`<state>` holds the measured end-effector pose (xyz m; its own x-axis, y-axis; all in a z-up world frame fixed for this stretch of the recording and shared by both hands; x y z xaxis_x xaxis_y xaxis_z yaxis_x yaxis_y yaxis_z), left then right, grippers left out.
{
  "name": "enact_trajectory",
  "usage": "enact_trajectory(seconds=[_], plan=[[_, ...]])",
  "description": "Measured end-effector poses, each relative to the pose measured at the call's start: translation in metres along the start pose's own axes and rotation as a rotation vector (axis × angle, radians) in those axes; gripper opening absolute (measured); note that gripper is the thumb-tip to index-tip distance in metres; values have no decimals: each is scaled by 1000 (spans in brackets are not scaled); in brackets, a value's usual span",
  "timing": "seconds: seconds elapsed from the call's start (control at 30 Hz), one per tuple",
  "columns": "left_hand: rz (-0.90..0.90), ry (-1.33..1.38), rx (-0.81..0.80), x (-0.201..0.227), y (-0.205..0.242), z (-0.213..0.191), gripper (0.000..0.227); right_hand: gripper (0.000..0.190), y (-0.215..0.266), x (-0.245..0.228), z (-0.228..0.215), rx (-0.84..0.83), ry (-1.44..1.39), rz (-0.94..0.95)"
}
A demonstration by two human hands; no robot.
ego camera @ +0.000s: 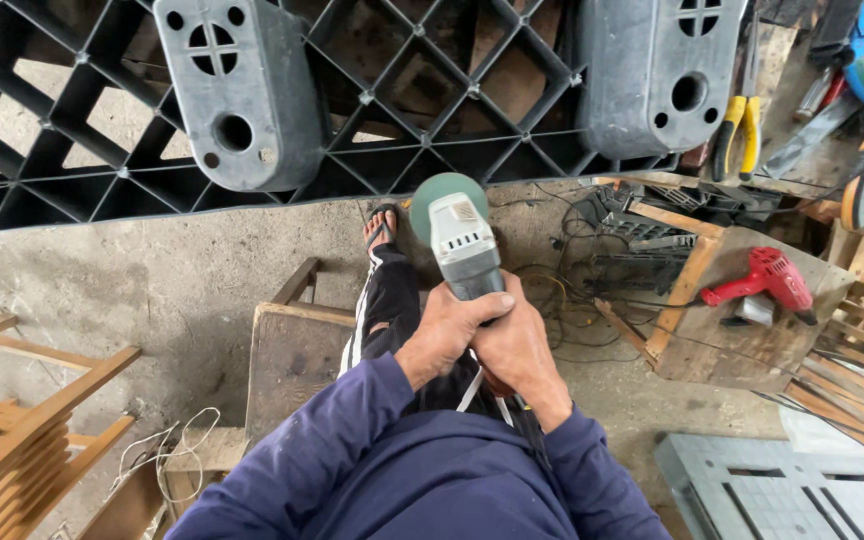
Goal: The person uses a chisel to pry and separate sections of a black plastic crate. They then use a power sander to smooth the edges of the crate. The person continues to use the chisel to remove more sections of the crate.
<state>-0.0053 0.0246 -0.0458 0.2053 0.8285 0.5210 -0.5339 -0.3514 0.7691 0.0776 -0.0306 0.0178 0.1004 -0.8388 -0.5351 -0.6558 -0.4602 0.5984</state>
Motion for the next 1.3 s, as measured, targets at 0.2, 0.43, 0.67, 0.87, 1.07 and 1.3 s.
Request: enact_trajectory(seconds=[0.2,0.43,0.67,0.87,1.07,1.3], plan=[[-59,-12,-86,-12,-10,38,36,64,-6,25,-32,48,-4,24],[7,-29,-149,-21,-19,74,39,64,-13,61,-53,118,-10,56],[15,-407,-286,-31,-7,129,63,52,6,136,-72,294,-521,217],[672,-786,-725,-35,64,125,107,43,33,187,-95,511,-1185,121],[1028,-971,-988,-25,63,121,78,42,39,175,-89,615,-1705,43],[1045,-1013,-1244,-15,64,118,72,45,74,152,-88,822,-1791,-39]])
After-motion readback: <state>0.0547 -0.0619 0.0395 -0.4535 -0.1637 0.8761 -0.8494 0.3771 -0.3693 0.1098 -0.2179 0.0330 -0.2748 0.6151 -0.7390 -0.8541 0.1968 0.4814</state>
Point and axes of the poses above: each hand's wrist, its own y-axis away from the middle knuckle, its own z-axis out of the palm, x = y × z, the point moved 5 cm from there along -y, towards the middle knuckle, and after that the axes turned 5 degrees about x, right-handed, at the moved point
